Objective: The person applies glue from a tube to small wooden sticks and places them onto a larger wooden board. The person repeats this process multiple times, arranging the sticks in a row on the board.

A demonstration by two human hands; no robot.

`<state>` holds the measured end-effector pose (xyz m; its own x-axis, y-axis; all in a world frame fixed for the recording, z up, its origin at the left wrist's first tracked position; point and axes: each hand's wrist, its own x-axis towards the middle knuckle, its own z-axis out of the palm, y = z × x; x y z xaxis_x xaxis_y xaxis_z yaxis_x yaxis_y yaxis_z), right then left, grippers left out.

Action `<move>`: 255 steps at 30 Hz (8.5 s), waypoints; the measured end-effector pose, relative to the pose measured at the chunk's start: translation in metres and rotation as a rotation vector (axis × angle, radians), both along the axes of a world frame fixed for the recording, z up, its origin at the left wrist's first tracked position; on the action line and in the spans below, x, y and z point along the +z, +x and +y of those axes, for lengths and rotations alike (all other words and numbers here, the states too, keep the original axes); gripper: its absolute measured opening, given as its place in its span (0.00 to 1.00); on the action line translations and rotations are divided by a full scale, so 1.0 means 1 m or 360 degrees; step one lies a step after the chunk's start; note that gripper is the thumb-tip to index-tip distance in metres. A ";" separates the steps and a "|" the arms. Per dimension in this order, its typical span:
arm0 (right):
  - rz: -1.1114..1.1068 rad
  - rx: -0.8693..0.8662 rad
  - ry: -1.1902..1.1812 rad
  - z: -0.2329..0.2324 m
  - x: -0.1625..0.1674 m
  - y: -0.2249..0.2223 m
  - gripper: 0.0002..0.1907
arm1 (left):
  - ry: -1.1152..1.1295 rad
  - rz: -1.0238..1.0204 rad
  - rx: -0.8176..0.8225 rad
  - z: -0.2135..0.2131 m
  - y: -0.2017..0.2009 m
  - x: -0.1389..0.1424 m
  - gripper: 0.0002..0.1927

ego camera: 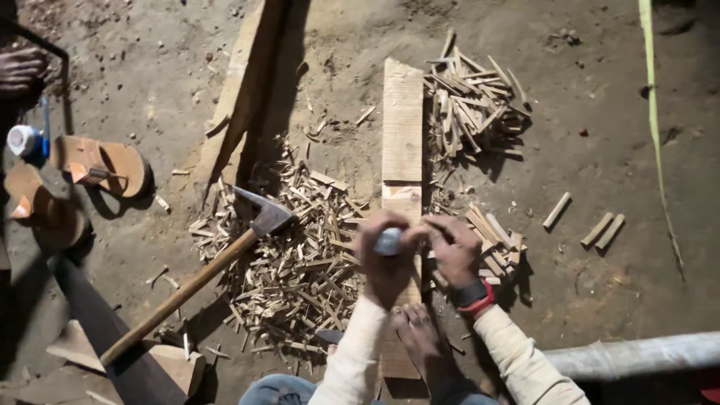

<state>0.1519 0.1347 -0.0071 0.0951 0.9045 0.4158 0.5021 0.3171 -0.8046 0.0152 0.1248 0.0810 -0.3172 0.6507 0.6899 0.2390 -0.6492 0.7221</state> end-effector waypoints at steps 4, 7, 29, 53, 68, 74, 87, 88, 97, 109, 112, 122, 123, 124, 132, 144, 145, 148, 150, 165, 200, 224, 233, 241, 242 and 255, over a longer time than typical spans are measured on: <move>0.0071 -0.0257 -0.0132 0.015 0.021 0.058 0.08 | -0.0202 -0.0054 0.0216 -0.022 -0.032 0.006 0.12; -0.0239 -0.0602 -0.0220 0.025 0.032 0.134 0.08 | -0.0151 -0.0122 0.0209 -0.028 -0.041 0.009 0.14; -0.0762 0.0061 -0.0891 0.040 0.022 0.094 0.12 | -0.0266 -0.0152 0.0295 -0.028 -0.023 0.011 0.18; -0.0007 0.0698 -0.0270 0.003 0.035 -0.013 0.11 | -0.0007 -0.0310 -0.0389 -0.006 -0.036 0.111 0.25; 0.0109 0.0839 -0.0349 0.006 0.002 0.002 0.08 | -0.0298 -0.0108 -0.0523 0.001 -0.033 0.108 0.20; 0.0189 0.0793 -0.0445 0.006 -0.001 0.001 0.08 | -0.0357 -0.0123 -0.0523 -0.001 -0.033 0.109 0.21; 0.0178 0.0811 -0.0364 0.005 0.002 -0.001 0.08 | -0.0258 -0.0050 -0.0357 -0.001 -0.030 0.101 0.23; 0.0142 0.0821 -0.0338 0.004 0.003 -0.001 0.09 | -0.0255 -0.0009 -0.0313 -0.002 -0.030 0.100 0.23; -0.0203 0.0695 -0.0312 0.006 0.002 -0.003 0.13 | -0.0173 0.0047 -0.0345 -0.003 -0.028 0.108 0.23; -0.0158 0.0804 -0.0217 -0.011 0.000 0.016 0.08 | -0.0080 0.0138 -0.0297 -0.016 -0.023 0.122 0.23; -0.0174 0.0785 -0.0212 -0.004 -0.003 0.014 0.07 | -0.0159 0.0001 -0.0337 -0.017 -0.019 0.121 0.21; -0.0131 0.0820 -0.0221 -0.005 0.005 0.015 0.05 | -0.0077 0.0086 -0.0152 -0.011 -0.016 0.120 0.15; -0.0119 0.0821 -0.0217 0.000 0.003 0.011 0.05 | -0.0101 0.0070 -0.0216 -0.008 -0.018 0.118 0.16; -0.0106 0.0830 -0.0217 0.003 0.003 0.009 0.05 | -0.0186 0.0044 -0.0279 -0.008 -0.020 0.116 0.16; -0.0021 0.0898 -0.0208 -0.009 0.000 0.005 0.07 | -0.0301 0.0089 -0.0234 -0.002 -0.015 0.053 0.18; 0.0001 0.0681 -0.0234 -0.014 0.033 -0.036 0.24 | -0.0454 -0.0419 -0.0060 -0.027 -0.037 0.022 0.17; -0.0028 0.0643 -0.0126 -0.015 0.035 -0.039 0.25 | -0.0457 -0.0453 -0.0075 -0.028 -0.037 0.025 0.17; -0.0103 0.0507 0.0161 -0.020 0.036 -0.045 0.24 | -0.0452 -0.0429 -0.0027 -0.031 -0.033 0.033 0.18; -0.0136 0.0419 0.0285 -0.022 0.034 -0.047 0.22 | -0.0483 -0.0425 0.0076 -0.032 -0.028 0.035 0.18; -0.0064 0.0328 0.0030 -0.003 0.013 -0.018 0.14 | -0.0361 -0.0264 0.0102 -0.020 -0.036 0.040 0.13; -0.0169 0.0487 0.0088 -0.009 0.027 -0.020 0.17 | -0.0164 -0.0244 0.0102 0.007 -0.029 0.098 0.21; -0.0175 0.0564 0.0098 -0.011 0.029 -0.017 0.15 | -0.0187 -0.0310 -0.0024 0.011 -0.024 0.097 0.20; -0.0132 0.0574 0.0079 -0.010 0.022 -0.015 0.13 | -0.0144 -0.0166 0.0023 0.010 -0.019 0.103 0.22; -0.0124 0.0491 0.0072 -0.018 0.016 -0.009 0.09 | -0.0063 -0.0053 -0.0027 0.011 -0.008 0.111 0.23; -0.0070 0.0487 0.0084 -0.019 0.016 -0.010 0.10 | -0.0067 -0.0016 -0.0008 0.012 -0.006 0.111 0.24; 0.0014 0.0386 0.0146 -0.020 0.007 -0.015 0.10 | -0.0056 0.0058 -0.0018 0.012 -0.001 0.095 0.26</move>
<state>0.1369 0.1147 0.0000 -0.1161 0.8598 0.4972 0.3955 0.4992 -0.7709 0.0147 0.1371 0.1758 -0.2849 0.6780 0.6776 0.2586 -0.6263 0.7355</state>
